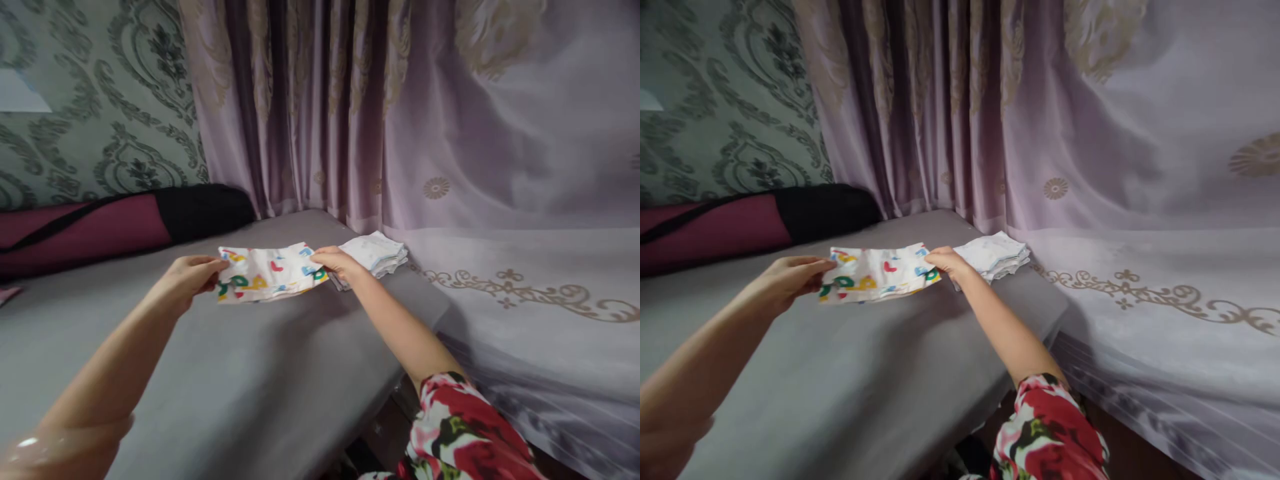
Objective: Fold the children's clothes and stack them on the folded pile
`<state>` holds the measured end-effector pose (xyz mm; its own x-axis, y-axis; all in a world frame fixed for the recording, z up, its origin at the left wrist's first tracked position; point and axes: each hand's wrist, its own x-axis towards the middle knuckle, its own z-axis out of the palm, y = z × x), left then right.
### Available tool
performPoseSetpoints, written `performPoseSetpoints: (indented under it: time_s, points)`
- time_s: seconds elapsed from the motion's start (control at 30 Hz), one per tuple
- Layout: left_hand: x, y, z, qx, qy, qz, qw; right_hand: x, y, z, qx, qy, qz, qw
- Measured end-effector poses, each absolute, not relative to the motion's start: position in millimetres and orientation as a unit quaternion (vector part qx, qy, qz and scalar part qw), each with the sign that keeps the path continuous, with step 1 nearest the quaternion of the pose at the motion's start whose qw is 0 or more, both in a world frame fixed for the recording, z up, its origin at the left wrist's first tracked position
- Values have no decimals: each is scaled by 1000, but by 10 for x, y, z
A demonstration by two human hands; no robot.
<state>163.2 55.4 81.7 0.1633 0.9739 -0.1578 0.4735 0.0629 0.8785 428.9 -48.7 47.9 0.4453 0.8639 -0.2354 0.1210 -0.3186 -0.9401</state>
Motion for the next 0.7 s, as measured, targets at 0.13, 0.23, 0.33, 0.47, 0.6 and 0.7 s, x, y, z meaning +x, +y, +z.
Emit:
performPoseSetpoints:
  time_s: [0.13, 0.23, 0.33, 0.47, 0.6, 0.7]
  points:
    - [2370, 475, 810, 617, 490, 281, 548, 4919, -789, 771, -756, -344, 321, 455]
    - [2880, 404, 784, 619, 447, 291, 577, 5332, -941, 940, -806, -335, 229, 432]
    - [3310, 299, 755, 613, 402, 300, 611, 5736, -999, 985, -844, -326, 141, 403]
    - [3747, 139, 688, 604, 372, 287, 644, 6214, -998, 921, -876, -344, 58, 333]
    - [4055, 21, 564, 578, 372, 285, 668, 6490, -993, 873, -885, -354, 33, 301]
    - [4214, -43, 447, 565, 380, 282, 676, 6591, -1003, 844, -890, -360, 20, 280]
